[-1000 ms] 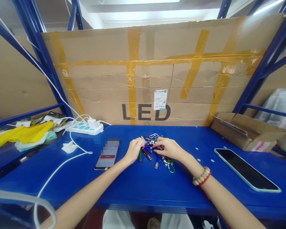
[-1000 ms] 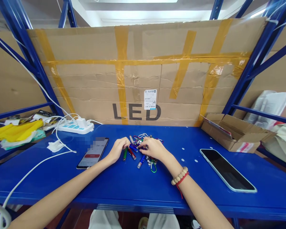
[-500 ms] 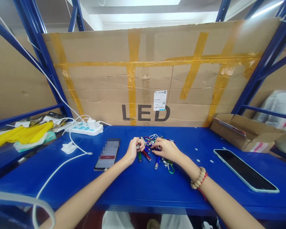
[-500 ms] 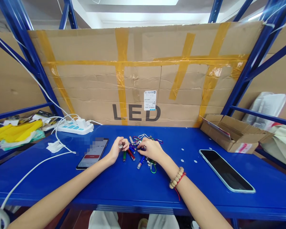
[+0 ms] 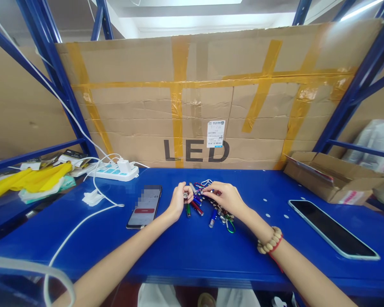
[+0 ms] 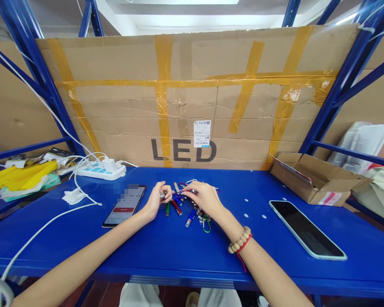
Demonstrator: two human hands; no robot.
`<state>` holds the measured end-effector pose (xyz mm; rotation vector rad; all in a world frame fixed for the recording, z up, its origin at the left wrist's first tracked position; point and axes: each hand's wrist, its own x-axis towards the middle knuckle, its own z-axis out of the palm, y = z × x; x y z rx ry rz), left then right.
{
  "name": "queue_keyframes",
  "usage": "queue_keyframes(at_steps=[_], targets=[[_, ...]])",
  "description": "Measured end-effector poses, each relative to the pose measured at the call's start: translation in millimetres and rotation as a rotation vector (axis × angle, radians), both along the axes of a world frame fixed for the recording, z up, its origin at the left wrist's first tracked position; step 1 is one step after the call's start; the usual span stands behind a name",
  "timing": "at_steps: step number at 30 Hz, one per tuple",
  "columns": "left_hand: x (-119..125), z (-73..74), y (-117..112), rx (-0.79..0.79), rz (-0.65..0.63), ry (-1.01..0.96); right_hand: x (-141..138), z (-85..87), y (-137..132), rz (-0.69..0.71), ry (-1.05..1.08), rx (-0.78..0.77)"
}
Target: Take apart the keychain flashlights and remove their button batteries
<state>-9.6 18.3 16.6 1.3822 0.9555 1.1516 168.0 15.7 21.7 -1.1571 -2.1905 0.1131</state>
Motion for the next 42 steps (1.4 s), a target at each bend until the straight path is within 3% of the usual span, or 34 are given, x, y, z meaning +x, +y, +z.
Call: queue_keyframes(at_steps=[8, 17, 23, 31, 36, 42], targets=[[2, -5.1, 1, 0.053, 0.182, 0.104, -19, -2.0, -17, 0.195, 0.251, 0.082], [-3, -15.5, 6, 0.167, 0.252, 0.214, -29, -0.9, -24, 0.216, 0.002, 0.014], [-5, -12.7, 5, 0.242, 0.295, 0.31, -31, 0.7, -27, 0.22, -0.029, -0.032], [6, 0.0, -1, 0.046, 0.155, 0.043, -29, -1.4, -24, 0.26, 0.409, 0.097], [6, -0.3, -3, 0.102, 0.122, 0.064, -31, 2.7, -25, 0.177, 0.61, -0.014], [6, -5.5, -1, 0.158, 0.073, 0.086, -32, 3.0, -22, 0.18, 0.696, -0.077]])
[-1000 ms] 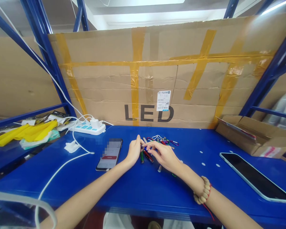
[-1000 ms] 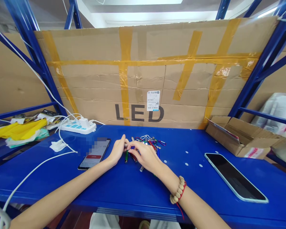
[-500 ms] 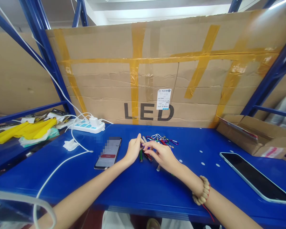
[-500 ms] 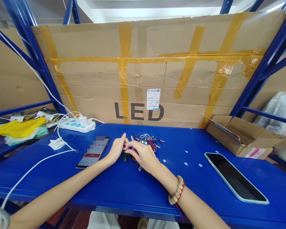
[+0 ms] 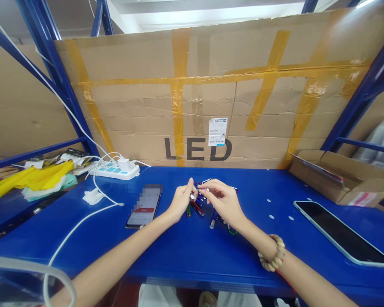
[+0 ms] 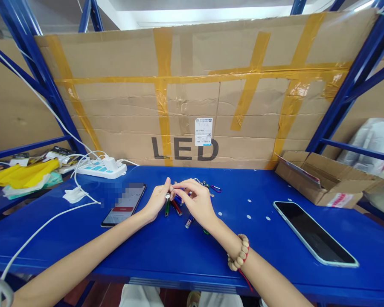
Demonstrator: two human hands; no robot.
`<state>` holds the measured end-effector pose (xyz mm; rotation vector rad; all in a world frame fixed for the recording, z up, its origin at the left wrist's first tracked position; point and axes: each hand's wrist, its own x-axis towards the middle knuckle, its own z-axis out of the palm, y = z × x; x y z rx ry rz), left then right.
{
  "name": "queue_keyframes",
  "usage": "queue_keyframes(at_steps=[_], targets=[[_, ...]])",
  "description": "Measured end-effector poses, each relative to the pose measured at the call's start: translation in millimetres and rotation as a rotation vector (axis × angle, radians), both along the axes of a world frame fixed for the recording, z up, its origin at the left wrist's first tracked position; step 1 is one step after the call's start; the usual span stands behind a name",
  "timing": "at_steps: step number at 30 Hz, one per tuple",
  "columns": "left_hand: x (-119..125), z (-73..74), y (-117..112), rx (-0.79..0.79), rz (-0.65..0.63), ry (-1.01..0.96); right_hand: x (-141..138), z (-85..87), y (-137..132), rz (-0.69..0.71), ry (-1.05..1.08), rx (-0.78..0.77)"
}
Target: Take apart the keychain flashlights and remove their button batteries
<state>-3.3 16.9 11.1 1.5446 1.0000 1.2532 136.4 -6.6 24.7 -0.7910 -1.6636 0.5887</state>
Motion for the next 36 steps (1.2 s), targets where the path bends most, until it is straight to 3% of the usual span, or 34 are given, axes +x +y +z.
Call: queue_keyframes(at_steps=[11, 16, 23, 26, 31, 34, 36], targets=[[-1, -0.5, 1, 0.014, 0.024, 0.025, -2, -1.7, 1, 0.049, -0.108, 0.011], [0, -0.3, 1, -0.024, 0.018, 0.006, -1, 0.6, 0, -0.007, -0.103, -0.045], [0, -0.2, 0, -0.045, 0.029, -0.01, 4, -6.1, 0, -0.065, -0.376, 0.259], [-1, 0.3, 1, -0.055, 0.062, -0.013, 7, -6.7, 3, -0.081, -0.433, 0.316], [-4, 4.0, 4, -0.168, 0.193, -0.134, 22, 1.2, 13, -0.268, -0.34, 0.241], [-7, 6.6, 5, -0.255, 0.218, -0.202, 33, 2.5, 20, -0.384, -0.502, 0.15], [-8, 6.6, 6, -0.28, 0.199, -0.231, 37, 0.6, 23, -0.388, -0.681, 0.072]])
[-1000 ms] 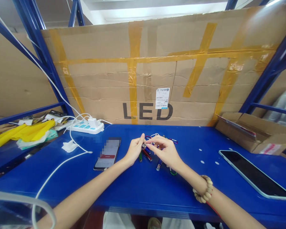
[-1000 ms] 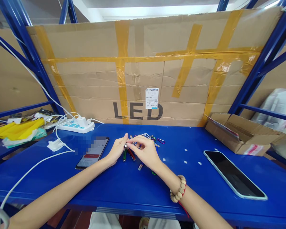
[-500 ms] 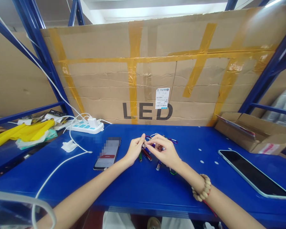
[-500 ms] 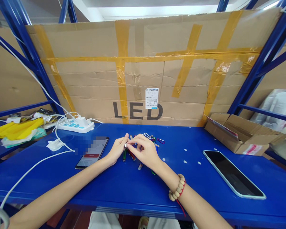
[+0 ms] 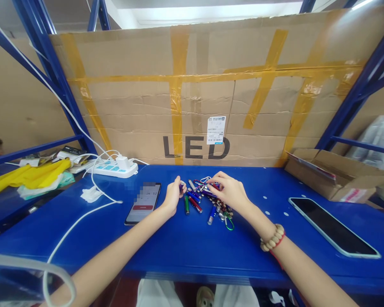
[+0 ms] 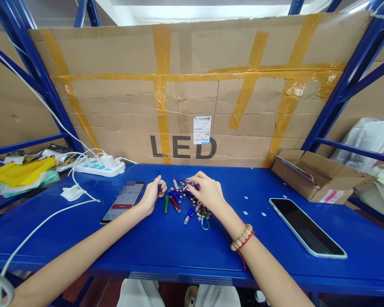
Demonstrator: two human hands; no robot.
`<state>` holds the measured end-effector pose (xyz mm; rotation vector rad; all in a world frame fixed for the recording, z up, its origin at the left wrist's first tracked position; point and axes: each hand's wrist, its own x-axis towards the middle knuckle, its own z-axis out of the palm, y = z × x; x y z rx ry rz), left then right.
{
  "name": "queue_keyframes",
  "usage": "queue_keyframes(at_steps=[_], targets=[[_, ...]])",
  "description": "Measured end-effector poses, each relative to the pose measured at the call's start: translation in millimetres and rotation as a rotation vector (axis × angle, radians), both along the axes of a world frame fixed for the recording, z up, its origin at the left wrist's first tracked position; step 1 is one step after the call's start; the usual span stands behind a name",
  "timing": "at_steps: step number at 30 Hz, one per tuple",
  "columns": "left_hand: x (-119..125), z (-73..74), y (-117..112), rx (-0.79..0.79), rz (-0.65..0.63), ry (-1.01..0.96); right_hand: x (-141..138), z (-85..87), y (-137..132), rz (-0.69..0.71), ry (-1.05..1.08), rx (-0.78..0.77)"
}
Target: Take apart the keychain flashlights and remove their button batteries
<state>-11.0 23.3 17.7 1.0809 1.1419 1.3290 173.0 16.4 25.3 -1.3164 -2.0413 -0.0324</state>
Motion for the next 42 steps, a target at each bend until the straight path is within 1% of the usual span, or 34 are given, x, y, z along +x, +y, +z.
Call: queue_keyframes(at_steps=[2, 4, 7, 11, 17, 24, 32, 37, 42], targets=[[-1, -1.5, 1, -0.001, -0.029, -0.027, 0, -3.5, 2, 0.022, -0.141, -0.092], [-1, -3.3, 2, 0.003, -0.057, -0.045, -2, -7.4, 2, 0.065, -0.226, -0.148], [-1, -4.3, 2, 0.005, -0.092, -0.058, -5, -12.0, 4, 0.097, -0.276, -0.19], [0, -2.3, 1, -0.015, -0.125, -0.054, -6, -14.1, 5, 0.112, -0.278, -0.218], [1, -1.1, -2, -0.025, -0.161, -0.02, -5, -12.6, 5, 0.118, -0.242, -0.221], [2, -0.6, -4, -0.031, -0.193, -0.02, -6, -12.3, 4, 0.127, -0.279, -0.205], [1, -5.3, 1, -0.015, -0.178, -0.02, -6, -10.8, 4, 0.152, -0.206, -0.198], [1, -2.3, 0, -0.039, -0.162, -0.008, -7, -8.3, 1, 0.147, -0.218, -0.195], [1, -1.2, -1, -0.04, -0.161, -0.003, -6, -10.5, 3, 0.132, -0.28, -0.17]])
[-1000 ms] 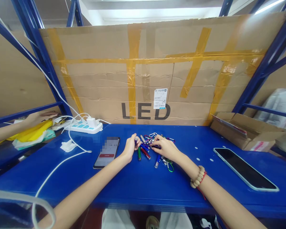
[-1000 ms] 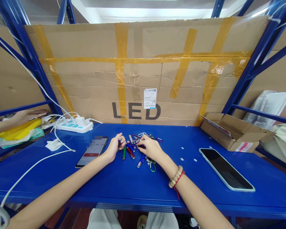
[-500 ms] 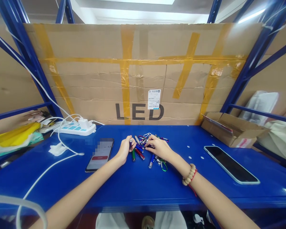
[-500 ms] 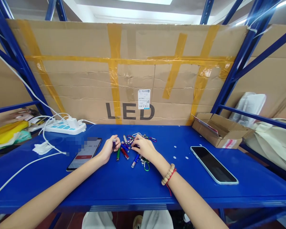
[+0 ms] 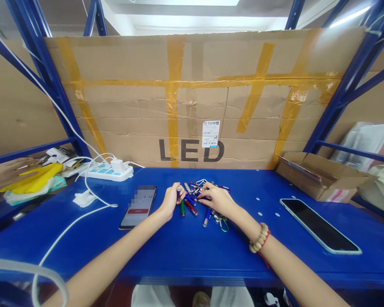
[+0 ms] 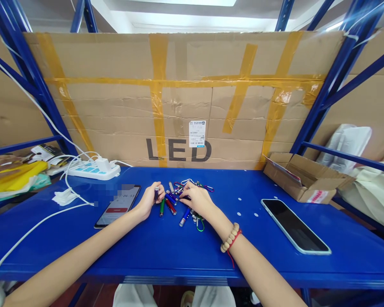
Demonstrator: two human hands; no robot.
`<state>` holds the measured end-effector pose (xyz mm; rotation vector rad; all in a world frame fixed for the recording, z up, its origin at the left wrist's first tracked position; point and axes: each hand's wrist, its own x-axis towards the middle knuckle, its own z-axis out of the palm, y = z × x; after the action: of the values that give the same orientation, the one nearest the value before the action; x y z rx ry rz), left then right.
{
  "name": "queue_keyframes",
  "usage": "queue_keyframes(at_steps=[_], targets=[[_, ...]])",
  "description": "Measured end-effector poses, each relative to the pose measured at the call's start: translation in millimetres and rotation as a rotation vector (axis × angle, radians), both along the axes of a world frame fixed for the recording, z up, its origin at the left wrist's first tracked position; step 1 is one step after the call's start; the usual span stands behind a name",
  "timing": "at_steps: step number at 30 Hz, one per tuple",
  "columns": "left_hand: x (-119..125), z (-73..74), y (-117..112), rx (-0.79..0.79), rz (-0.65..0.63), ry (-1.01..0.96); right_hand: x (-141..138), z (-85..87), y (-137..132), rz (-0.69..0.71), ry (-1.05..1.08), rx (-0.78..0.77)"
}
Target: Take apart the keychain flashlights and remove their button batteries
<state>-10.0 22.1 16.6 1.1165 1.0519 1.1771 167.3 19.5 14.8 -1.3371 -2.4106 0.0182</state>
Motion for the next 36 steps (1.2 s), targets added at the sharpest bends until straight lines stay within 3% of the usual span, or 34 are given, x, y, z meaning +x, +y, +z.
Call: queue_keyframes(at_steps=[5, 10, 15, 19, 24, 29, 33, 36], targets=[[0, 0.6, -1, -0.002, 0.002, 0.013, 1, -1.4, 2, 0.012, -0.001, 0.028], [2, 4.0, -6, 0.05, 0.014, 0.066, -2, 3.3, -4, 0.013, 0.184, 0.222], [6, 7.4, -10, 0.051, 0.007, 0.098, -12, 3.2, -13, 0.154, 0.383, 0.381], [8, 2.5, -8, 0.084, -0.002, 0.087, -20, -1.5, -16, 0.241, 0.423, 0.435], [8, -5.2, -5, 0.125, -0.023, 0.102, -23, -5.9, -17, 0.241, 0.408, 0.415], [7, 0.2, -9, 0.135, 0.027, 0.082, -27, -7.9, -20, 0.248, 0.365, 0.399], [6, 3.8, -10, 0.107, 0.049, 0.054, -27, -1.8, -22, 0.25, 0.368, 0.328], [4, 2.6, -8, 0.076, 0.065, 0.043, -20, 7.2, -21, 0.172, 0.426, 0.287]])
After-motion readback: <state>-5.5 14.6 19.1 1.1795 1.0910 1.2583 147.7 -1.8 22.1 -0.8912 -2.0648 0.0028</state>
